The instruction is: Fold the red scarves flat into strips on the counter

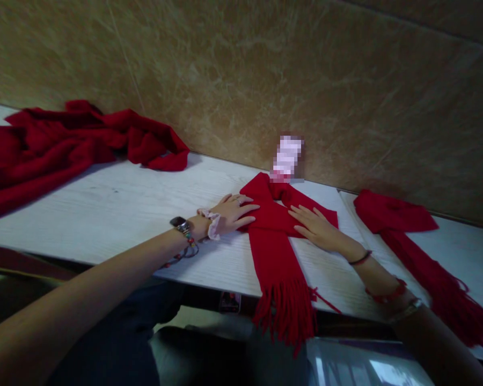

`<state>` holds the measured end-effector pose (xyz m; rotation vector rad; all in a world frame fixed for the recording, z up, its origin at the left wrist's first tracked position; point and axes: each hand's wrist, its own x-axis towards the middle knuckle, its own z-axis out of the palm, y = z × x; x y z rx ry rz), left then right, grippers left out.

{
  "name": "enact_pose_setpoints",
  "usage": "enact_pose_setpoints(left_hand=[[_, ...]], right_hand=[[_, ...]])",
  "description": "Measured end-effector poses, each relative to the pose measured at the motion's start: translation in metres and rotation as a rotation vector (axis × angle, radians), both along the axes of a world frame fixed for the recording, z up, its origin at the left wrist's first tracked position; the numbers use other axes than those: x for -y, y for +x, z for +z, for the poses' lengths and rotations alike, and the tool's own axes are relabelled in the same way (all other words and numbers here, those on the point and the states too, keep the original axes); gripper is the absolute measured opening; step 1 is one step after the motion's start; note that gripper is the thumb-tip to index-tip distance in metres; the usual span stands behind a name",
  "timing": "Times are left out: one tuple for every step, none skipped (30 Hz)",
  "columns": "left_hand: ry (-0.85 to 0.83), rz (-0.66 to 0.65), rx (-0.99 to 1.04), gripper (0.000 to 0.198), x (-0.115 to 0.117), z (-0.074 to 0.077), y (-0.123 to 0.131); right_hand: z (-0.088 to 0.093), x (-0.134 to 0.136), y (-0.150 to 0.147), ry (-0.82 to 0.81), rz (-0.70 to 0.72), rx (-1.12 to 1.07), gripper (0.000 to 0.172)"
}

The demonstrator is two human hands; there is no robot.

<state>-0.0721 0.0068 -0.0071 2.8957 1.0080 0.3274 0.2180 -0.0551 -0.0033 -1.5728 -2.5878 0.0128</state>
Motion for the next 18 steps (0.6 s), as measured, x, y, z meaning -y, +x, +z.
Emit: enact_pose_setpoints(left_hand=[[0.032, 0.001, 0.020, 0.044, 0.001, 0.001, 0.001], [0.060, 0.009, 0.048, 0.043, 0.001, 0.001, 0.002], [0.083, 0.020, 0.078, 0.043, 0.001, 0.001, 0.002], [0.100, 0.034, 0.106, 0.043, 0.000, -0.001, 0.002], [0.110, 0.048, 0.132, 0.044, -0.002, -0.004, 0.002], [0.113, 0.064, 0.156, 0.046, -0.004, -0.006, 0.002], [0.107, 0.080, 0.179, 0.047, -0.007, -0.009, 0.002], [0.089, 0.101, 0.203, 0.049, -0.011, -0.011, 0.002], [0.056, 0.127, 0.228, 0.050, -0.016, -0.012, 0.001], [0.017, 0.159, 0.259, 0.051, -0.022, -0.012, 0.002], [-0.028, 0.193, 0.296, 0.052, -0.029, -0.010, 0.003], [-0.083, 0.232, 0.342, 0.053, -0.037, -0.007, 0.005], [-0.153, 0.277, 0.397, 0.055, -0.045, -0.004, 0.008], [-0.233, 0.319, 0.459, 0.056, -0.053, 0.000, 0.012], [-0.332, 0.353, 0.520, 0.058, -0.061, 0.002, 0.016], [-0.425, 0.372, 0.563, 0.061, -0.069, 0.004, 0.021], [-0.494, 0.375, 0.580, 0.063, -0.075, 0.005, 0.026], [-0.514, 0.361, 0.572, 0.065, -0.080, 0.004, 0.030]], right_hand=[[0.004, -0.003, 0.002, -0.005, -0.013, -0.043, 0.050], [0.008, -0.006, 0.004, 0.004, -0.040, -0.086, 0.050], [0.011, -0.010, 0.005, 0.022, -0.078, -0.122, 0.051], [0.014, -0.014, 0.004, 0.043, -0.121, -0.145, 0.052], [0.015, -0.017, 0.004, 0.057, -0.159, -0.155, 0.052], [0.014, -0.021, 0.003, 0.060, -0.188, -0.151, 0.052], [0.012, -0.024, 0.001, 0.051, -0.198, -0.136, 0.052], [0.009, -0.027, 0.000, 0.040, -0.192, -0.115, 0.051], [0.006, -0.029, -0.001, 0.032, -0.177, -0.096, 0.050], [0.002, -0.031, -0.001, 0.030, -0.161, -0.083, 0.049], [-0.001, -0.033, -0.001, 0.034, -0.149, -0.081, 0.049], [-0.003, -0.035, 0.000, 0.046, -0.142, -0.086, 0.049], [-0.005, -0.036, 0.001, 0.060, -0.138, -0.095, 0.049], [-0.007, -0.037, 0.003, 0.074, -0.131, -0.100, 0.049], [-0.008, -0.038, 0.005, 0.086, -0.119, -0.095, 0.048], [-0.008, -0.039, 0.006, 0.097, -0.106, -0.082, 0.047], [-0.009, -0.040, 0.008, 0.107, -0.096, -0.064, 0.047], [-0.009, -0.040, 0.009, 0.113, -0.090, -0.046, 0.046]])
